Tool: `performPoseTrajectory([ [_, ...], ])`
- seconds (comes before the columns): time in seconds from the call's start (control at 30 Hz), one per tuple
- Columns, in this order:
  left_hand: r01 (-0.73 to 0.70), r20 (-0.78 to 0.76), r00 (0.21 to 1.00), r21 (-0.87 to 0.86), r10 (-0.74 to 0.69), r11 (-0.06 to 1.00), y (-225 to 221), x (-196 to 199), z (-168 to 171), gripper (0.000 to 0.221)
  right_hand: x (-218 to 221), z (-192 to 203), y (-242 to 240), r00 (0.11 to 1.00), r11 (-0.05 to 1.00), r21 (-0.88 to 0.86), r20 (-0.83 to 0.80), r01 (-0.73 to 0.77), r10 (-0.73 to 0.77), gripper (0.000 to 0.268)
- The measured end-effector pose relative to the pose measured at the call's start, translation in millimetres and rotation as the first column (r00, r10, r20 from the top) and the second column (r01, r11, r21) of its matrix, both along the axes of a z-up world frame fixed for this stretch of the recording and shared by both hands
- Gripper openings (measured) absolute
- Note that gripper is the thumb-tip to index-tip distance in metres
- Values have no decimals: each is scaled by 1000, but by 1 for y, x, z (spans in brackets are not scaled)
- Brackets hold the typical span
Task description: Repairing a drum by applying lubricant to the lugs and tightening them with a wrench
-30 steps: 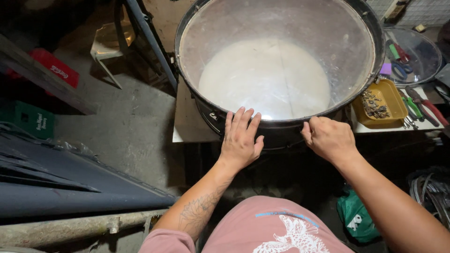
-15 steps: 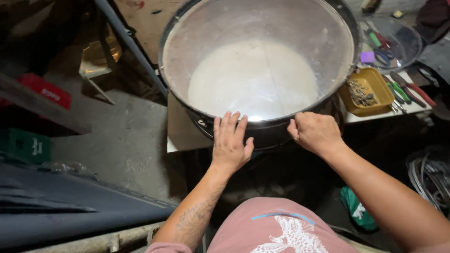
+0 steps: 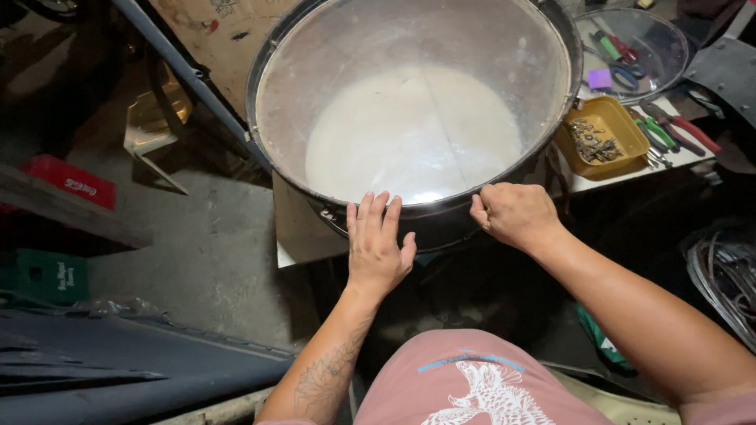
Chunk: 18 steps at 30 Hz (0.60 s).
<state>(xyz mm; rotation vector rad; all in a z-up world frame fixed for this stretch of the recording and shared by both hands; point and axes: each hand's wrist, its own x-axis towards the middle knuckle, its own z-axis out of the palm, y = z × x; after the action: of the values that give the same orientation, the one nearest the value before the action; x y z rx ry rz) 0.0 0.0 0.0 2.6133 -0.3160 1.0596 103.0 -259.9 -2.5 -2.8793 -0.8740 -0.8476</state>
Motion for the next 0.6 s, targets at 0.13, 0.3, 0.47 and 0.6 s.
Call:
performPoseTrajectory([
  [0.13,8,12,1000,20,-8,1000,0,0,0,68,1,-2,-2,997,1000,-17,-67,22,-23,40],
  [0.3,26,-10,1000,46,-25,999,5,1,-5,66,-18,20,3,971,993,55,-222,103,-89,45],
  [0.47,24,-17,1000,44,-23,999,5,-3,-1,66,-43,6,-22,899,936,261,-425,237,-109,56],
  [0.6,80,18,997,-73,-79,994,-1,-13,12,61,-51,-45,-70,776,833,302,-592,464,-218,49],
])
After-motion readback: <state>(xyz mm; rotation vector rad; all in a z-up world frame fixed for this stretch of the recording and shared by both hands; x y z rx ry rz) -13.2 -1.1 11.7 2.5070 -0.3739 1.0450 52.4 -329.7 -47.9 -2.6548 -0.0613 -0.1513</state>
